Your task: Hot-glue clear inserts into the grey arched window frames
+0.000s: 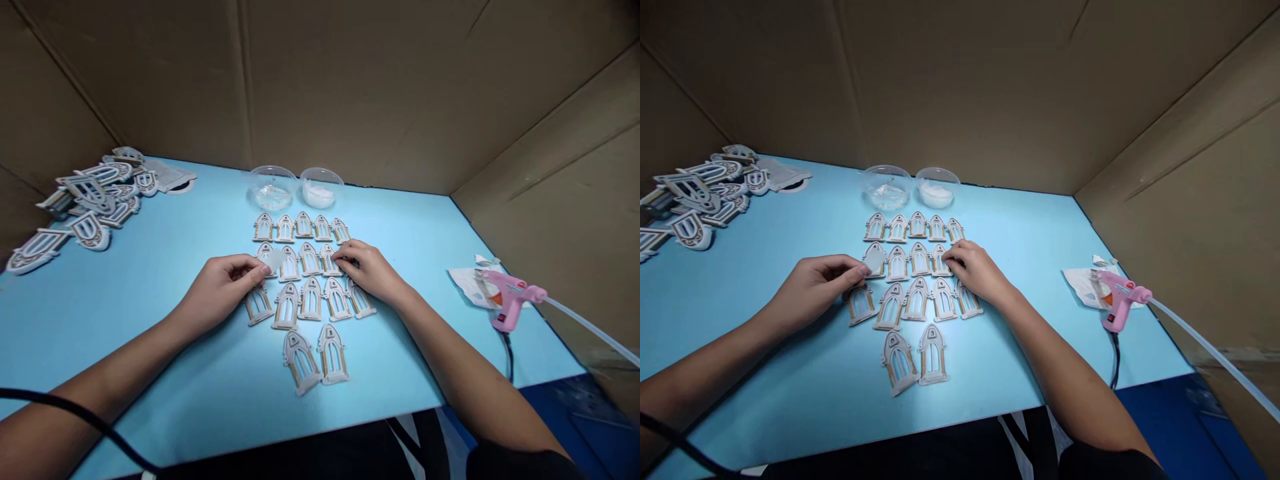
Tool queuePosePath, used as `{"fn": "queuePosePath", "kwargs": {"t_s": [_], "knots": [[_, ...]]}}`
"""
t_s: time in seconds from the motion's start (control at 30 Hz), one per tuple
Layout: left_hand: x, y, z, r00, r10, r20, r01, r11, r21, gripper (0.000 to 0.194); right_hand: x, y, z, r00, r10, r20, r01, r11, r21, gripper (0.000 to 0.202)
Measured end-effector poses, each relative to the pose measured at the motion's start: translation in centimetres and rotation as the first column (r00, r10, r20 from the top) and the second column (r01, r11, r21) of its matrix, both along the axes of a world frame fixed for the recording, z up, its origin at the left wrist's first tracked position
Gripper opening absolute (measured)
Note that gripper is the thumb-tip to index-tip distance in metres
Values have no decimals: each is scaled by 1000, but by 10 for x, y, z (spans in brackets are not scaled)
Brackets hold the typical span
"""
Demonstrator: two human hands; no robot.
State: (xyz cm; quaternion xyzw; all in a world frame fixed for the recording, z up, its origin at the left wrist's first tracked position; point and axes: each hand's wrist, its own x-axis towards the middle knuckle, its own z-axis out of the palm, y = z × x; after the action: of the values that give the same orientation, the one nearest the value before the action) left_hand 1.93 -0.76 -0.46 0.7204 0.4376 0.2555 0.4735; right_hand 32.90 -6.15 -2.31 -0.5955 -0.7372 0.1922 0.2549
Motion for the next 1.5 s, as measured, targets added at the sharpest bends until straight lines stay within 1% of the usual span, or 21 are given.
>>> {"fn": "queuePosePath", "kwargs": {"t_s": [0.23, 0.3, 0.37, 0.43, 0.5, 0.53, 0.6, 0.63, 0.7, 0.77, 0.8, 0.83, 0.87, 0.93, 1.0, 1.03, 1.13, 1.27, 1.37, 1.43, 1.5], "knots": [[0, 1, -3, 999, -37, 0, 37, 998, 43, 43, 0, -1, 3, 996, -7, 91, 7, 1000, -1, 20], [1, -1, -3, 999, -43, -23, 44, 996, 72, 41, -4, -3, 4, 998, -28, 60, 26, 999, 37, 22], [2, -4, -4, 996, -66, -53, 72, 990, 122, 39, -14, -6, 6, 999, -18, -34, 21, 995, 97, 24], [4, -8, -6, 990, -128, -67, 138, 974, 182, 35, -31, -12, 8, 986, 59, -157, -36, 989, 141, 29], [5, -13, -8, 973, -218, -71, 228, 942, 244, 29, -50, -18, 9, 951, 192, -241, -153, 973, 171, 34], [6, -16, -9, 963, -258, -77, 270, 923, 276, 28, -59, -21, 9, 930, 267, -252, -216, 953, 211, 29], [7, -19, -10, 945, -313, -92, 326, 886, 330, 26, -71, -26, 11, 896, 390, -212, -328, 903, 277, 13], [7, -20, -11, 939, -329, -96, 342, 874, 346, 26, -73, -28, 13, 891, 421, -171, -365, 887, 283, 8], [7, -20, -10, 936, -340, -91, 350, 871, 343, 26, -68, -29, 19, 901, 428, -74, -402, 886, 230, 12], [6, -17, -6, 947, -314, -73, 321, 896, 306, 26, -52, -28, 26, 927, 374, 13, -371, 913, 167, 15], [5, -15, -4, 957, -281, -65, 288, 915, 283, 27, -40, -26, 30, 942, 335, 39, -336, 928, 158, 21], [4, -13, -1, 969, -238, -59, 245, 934, 262, 29, -28, -24, 33, 963, 265, 42, -268, 949, 167, 28], [3, -10, 2, 980, -189, -57, 197, 950, 243, 30, -14, -21, 34, 982, 190, 20, -190, 964, 184, 30], [0, -5, 8, 995, -84, -60, 96, 968, 231, 32, 12, -14, 34, 998, 13, -67, -3, 989, 149, 24], [-3, 0, 13, 998, 12, -58, 3, 968, 249, 33, 31, -7, 30, 978, -131, -164, 138, 990, 33, 18], [-4, 2, 14, 997, 54, -54, -38, 964, 262, 34, 37, -4, 27, 969, -172, -178, 171, 985, -21, 16], [-7, 7, 17, 990, 127, -53, -108, 956, 272, 34, 42, 2, 18, 965, -199, -174, 180, 976, -121, 15], [-9, 10, 18, 986, 157, -56, -137, 955, 263, 35, 39, 2, 11, 968, -196, -160, 169, 972, -165, 15], [-9, 12, 16, 986, 145, -85, -118, 956, 267, 36, 39, 2, 8, 970, -202, -137, 179, 970, -162, 12], [-8, 14, 13, 985, 136, -111, -101, 957, 272, 37, 40, 2, 6, 971, -214, -104, 199, 971, -133, 8], [-8, 16, 10, 985, 121, -123, -84, 959, 272, 39, 40, 4, 4, 971, -231, -66, 225, 970, -87, 10]]}}
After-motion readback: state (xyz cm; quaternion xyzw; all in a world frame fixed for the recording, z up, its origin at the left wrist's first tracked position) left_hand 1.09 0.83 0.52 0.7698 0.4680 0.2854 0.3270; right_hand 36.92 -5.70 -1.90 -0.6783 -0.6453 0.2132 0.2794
